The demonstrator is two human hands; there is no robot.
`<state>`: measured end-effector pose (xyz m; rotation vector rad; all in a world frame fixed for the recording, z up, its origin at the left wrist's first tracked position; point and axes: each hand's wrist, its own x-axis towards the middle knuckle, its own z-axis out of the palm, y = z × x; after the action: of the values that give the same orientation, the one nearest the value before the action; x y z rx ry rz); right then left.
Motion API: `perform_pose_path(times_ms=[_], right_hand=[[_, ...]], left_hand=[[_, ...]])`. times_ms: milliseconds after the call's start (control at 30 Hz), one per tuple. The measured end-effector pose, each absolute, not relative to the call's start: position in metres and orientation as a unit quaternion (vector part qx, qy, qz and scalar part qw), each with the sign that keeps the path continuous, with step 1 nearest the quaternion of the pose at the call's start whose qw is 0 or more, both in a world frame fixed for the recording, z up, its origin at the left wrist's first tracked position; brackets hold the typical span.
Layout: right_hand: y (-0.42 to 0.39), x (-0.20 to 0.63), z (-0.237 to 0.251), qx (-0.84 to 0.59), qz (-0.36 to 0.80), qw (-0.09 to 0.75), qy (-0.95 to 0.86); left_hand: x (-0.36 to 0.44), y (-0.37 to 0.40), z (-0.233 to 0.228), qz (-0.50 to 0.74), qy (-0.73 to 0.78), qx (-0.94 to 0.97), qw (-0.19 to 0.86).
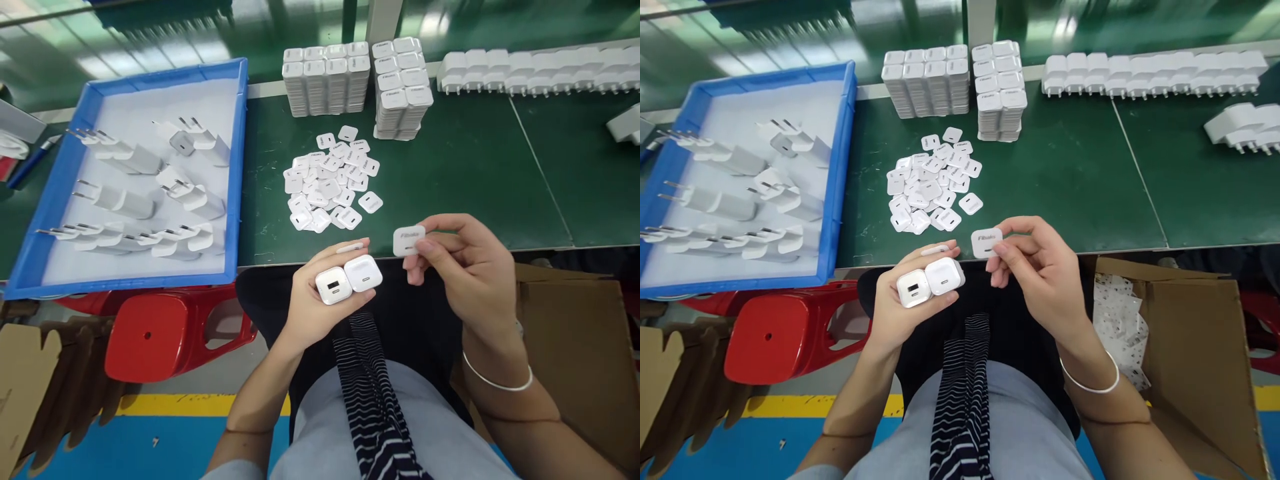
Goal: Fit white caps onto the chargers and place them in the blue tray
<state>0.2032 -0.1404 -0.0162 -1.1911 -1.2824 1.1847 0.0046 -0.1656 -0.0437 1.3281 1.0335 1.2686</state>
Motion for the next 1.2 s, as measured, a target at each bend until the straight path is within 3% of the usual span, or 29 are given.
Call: perform_pose_path(times_ms=[233, 467, 1200], right_hand=[[-0.16, 0.197, 0.006, -0.448, 0.612, 0.392, -0.521], [-0.16, 0.189, 0.003, -0.424, 0.671, 0.328, -0.513], [-0.148, 0.187, 0.004, -0.432, 0.694, 0.28, -0.504]], left_hand=[[0.015, -0.164, -0.042, 0.518, 0.45, 0.633, 0.357], [0.017, -0.164, -0.038, 0.482, 0.449, 0.665, 0.351], [0.02, -0.165, -0.032, 0.429, 0.479, 0.669, 0.372]])
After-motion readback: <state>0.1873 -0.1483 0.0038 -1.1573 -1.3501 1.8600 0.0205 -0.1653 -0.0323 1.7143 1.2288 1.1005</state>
